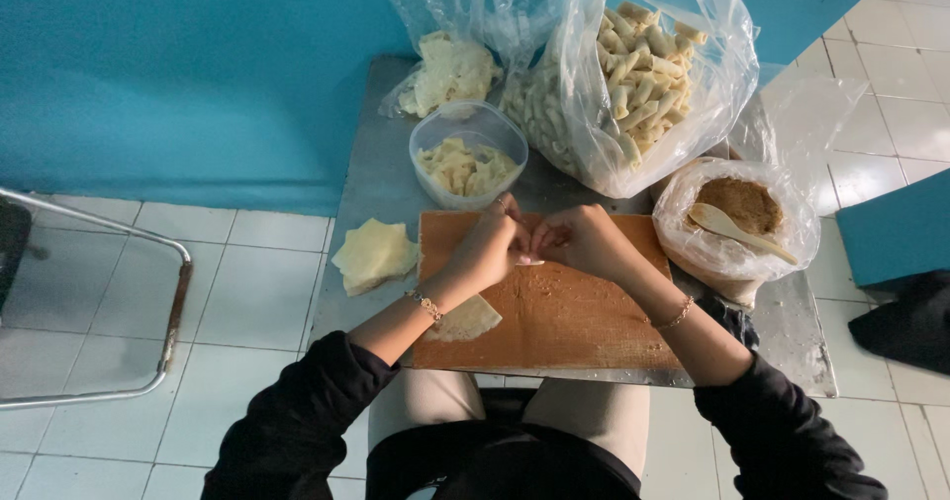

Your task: The person sits at a small metal table and folds triangular pastry wrappers around a brown filling. They spoon filling from a plastic-lined container onto a wrapper, fold the wrapper over the filling, press the edges closed, and set the folded pastry aside, repeating with more wrappers.

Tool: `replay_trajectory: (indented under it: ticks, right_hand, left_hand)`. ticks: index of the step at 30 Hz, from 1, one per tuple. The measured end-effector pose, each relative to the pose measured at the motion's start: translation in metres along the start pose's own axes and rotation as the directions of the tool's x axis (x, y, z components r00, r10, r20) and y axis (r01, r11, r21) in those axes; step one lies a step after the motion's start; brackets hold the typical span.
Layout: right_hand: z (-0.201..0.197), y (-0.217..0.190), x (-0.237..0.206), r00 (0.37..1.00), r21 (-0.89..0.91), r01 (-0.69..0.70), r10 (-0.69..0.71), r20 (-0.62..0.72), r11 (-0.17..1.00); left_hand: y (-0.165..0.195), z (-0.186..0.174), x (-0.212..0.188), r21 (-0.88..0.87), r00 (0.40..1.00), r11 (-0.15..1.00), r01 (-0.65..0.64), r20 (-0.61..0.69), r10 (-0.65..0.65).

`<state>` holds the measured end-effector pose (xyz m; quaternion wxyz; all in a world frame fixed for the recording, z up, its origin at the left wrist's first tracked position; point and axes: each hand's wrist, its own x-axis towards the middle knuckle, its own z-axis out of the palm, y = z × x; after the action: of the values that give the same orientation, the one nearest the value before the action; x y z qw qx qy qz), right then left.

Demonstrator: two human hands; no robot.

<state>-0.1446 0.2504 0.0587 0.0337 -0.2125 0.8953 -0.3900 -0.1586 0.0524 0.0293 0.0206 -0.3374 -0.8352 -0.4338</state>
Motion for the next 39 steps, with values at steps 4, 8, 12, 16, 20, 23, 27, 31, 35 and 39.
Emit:
replay_trajectory:
  ticks: [4, 8, 12, 16, 20, 23, 27, 31, 35, 39]
  right_hand:
    - [0.0, 0.002, -0.007, 0.995, -0.038, 0.073, -0.075, -0.065, 0.997]
    - [0.007, -0.001, -0.031, 0.933, -0.32, 0.279, -0.335, -0.134, 0.906]
    - [0.019, -0.004, -0.046, 0.927, -0.383, 0.281, -0.352, -0.131, 0.88]
    - [0.022, -0.004, -0.045, 0.886, -0.438, 0.358, -0.448, -0.12, 0.824]
    - [0.024, -0.004, -0.044, 0.917, -0.413, 0.288, -0.373, -0.14, 0.864]
    - [0.025, -0.002, -0.044, 0.907, -0.424, 0.305, -0.396, -0.143, 0.852]
    - [0.026, 0.002, -0.044, 0.883, -0.507, 0.341, -0.455, -0.117, 0.792]
    - [0.025, 0.002, -0.046, 0.894, -0.568, 0.338, -0.445, -0.057, 0.75]
    - [0.028, -0.001, -0.048, 0.87, -0.536, 0.33, -0.471, -0.148, 0.777]
    - [0.028, 0.0, -0.044, 0.874, -0.542, 0.355, -0.476, -0.097, 0.762]
  left_hand:
    - [0.002, -0.001, 0.014, 0.035, 1.0, 0.999, 0.004, 0.021, -0.005]
    - [0.004, 0.002, 0.019, 0.141, 0.995, 0.985, -0.103, 0.02, 0.101]
    - [0.003, 0.0, 0.021, 0.08, 0.989, 0.986, -0.144, -0.015, 0.145]
    - [0.002, -0.01, 0.018, -0.002, 0.999, 0.999, -0.043, 0.03, 0.043]
    - [0.001, -0.018, 0.01, -0.041, 0.978, 0.981, -0.187, 0.086, 0.19]
    - [0.004, -0.013, -0.011, 0.013, 0.963, 0.963, -0.268, 0.032, 0.268]
    - [0.006, -0.003, -0.029, 0.424, 0.928, 0.826, -0.371, 0.139, 0.345]
    - [0.001, 0.002, -0.031, 0.543, 0.914, 0.738, -0.402, 0.186, 0.361]
    - [-0.005, 0.003, -0.026, 0.472, 0.901, 0.769, -0.432, 0.184, 0.393]
    - [-0.009, -0.005, -0.02, 0.357, 0.92, 0.849, -0.391, 0.172, 0.351]
